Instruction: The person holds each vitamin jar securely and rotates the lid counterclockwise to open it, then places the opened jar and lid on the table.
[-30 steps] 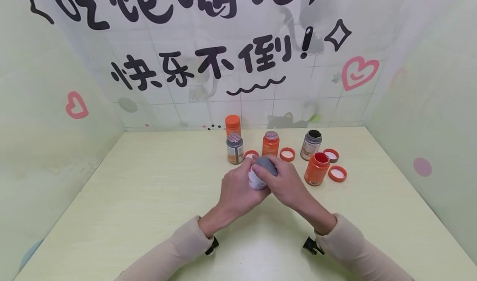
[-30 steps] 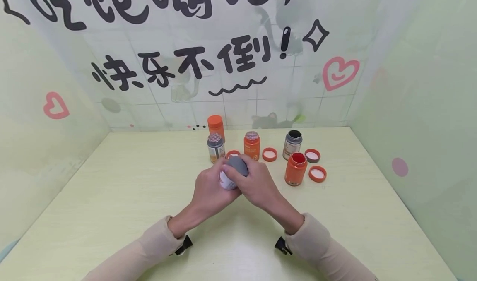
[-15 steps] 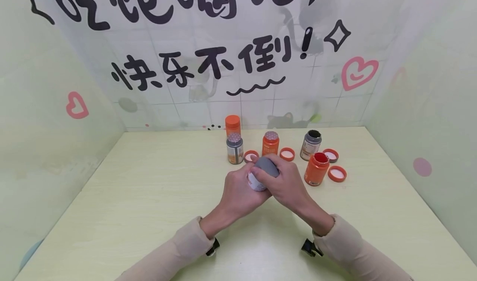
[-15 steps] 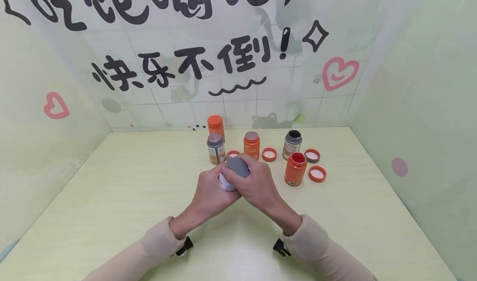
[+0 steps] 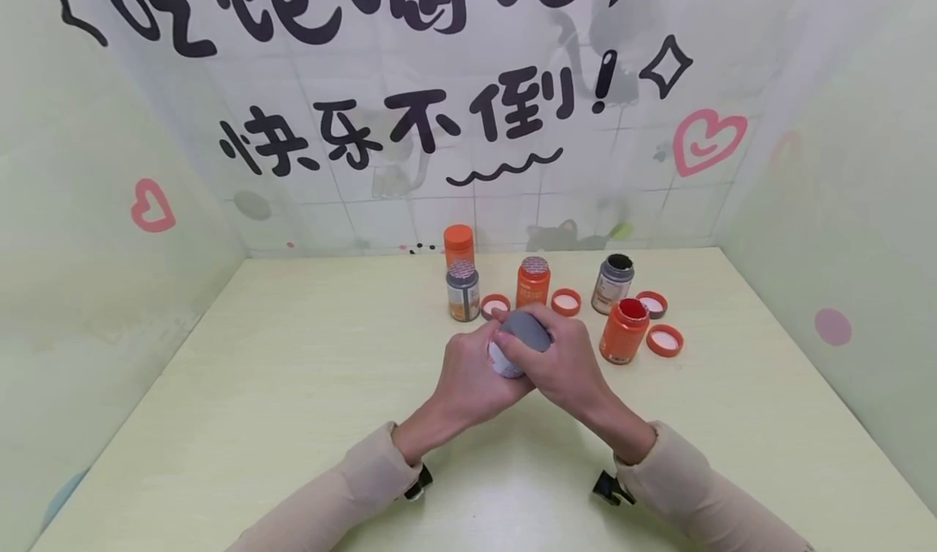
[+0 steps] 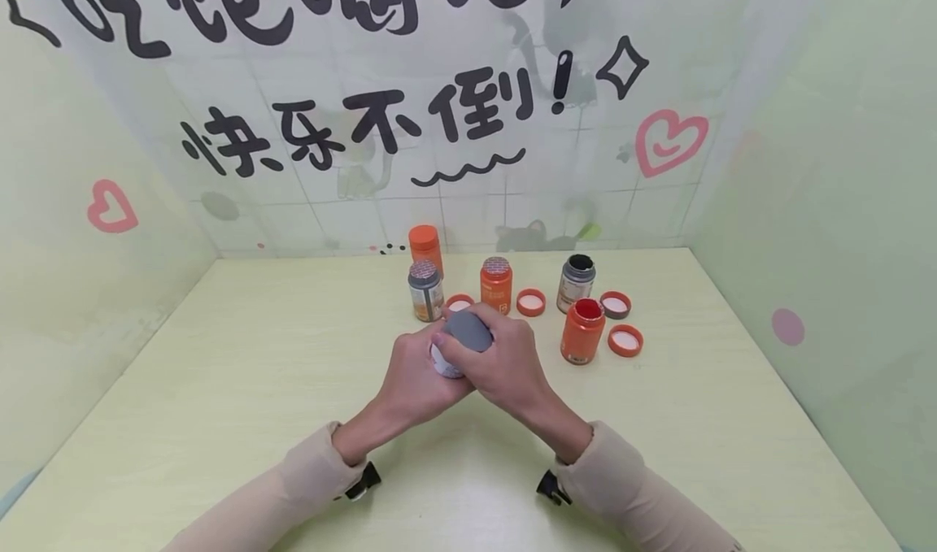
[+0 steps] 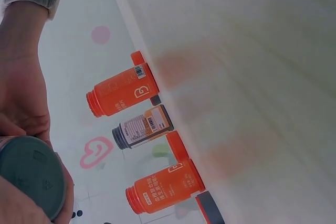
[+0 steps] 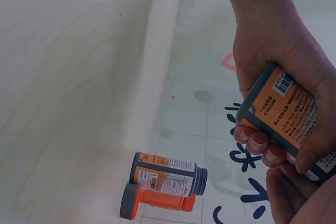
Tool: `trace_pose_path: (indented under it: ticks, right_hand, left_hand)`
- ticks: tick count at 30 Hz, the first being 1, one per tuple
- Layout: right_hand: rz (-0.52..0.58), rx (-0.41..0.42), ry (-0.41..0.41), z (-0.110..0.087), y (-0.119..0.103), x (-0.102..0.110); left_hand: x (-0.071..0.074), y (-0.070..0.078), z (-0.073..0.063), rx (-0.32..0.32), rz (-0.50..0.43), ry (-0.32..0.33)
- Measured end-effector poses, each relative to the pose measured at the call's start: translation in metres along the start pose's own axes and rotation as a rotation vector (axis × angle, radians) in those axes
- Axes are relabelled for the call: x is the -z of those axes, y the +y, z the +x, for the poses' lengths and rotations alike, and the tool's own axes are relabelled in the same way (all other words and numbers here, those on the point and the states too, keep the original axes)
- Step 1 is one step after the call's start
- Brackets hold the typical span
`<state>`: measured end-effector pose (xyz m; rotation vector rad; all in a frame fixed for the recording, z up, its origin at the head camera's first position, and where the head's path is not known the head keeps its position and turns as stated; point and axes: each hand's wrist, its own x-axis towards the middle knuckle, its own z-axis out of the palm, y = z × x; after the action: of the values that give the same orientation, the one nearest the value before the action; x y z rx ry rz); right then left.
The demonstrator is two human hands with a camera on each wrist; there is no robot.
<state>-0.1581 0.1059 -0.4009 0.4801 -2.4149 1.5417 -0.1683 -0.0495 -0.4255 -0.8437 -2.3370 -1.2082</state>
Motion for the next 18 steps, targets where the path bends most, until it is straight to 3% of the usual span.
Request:
trace_pose_path:
  ticks: [8,18]
  right_hand:
    - [0.025,0.024,0.021,-0.0009,0.0009,-0.0018]
    - [0.007,0.017,0.045,-0.0023,0.001,-0.0027]
  left_hand:
    - [0.0011,0.0028,-0.0007,-0.005,0.022,0.003]
    - [0.0044,0.0031,0.0007,-0.005,-0.01,-0.05]
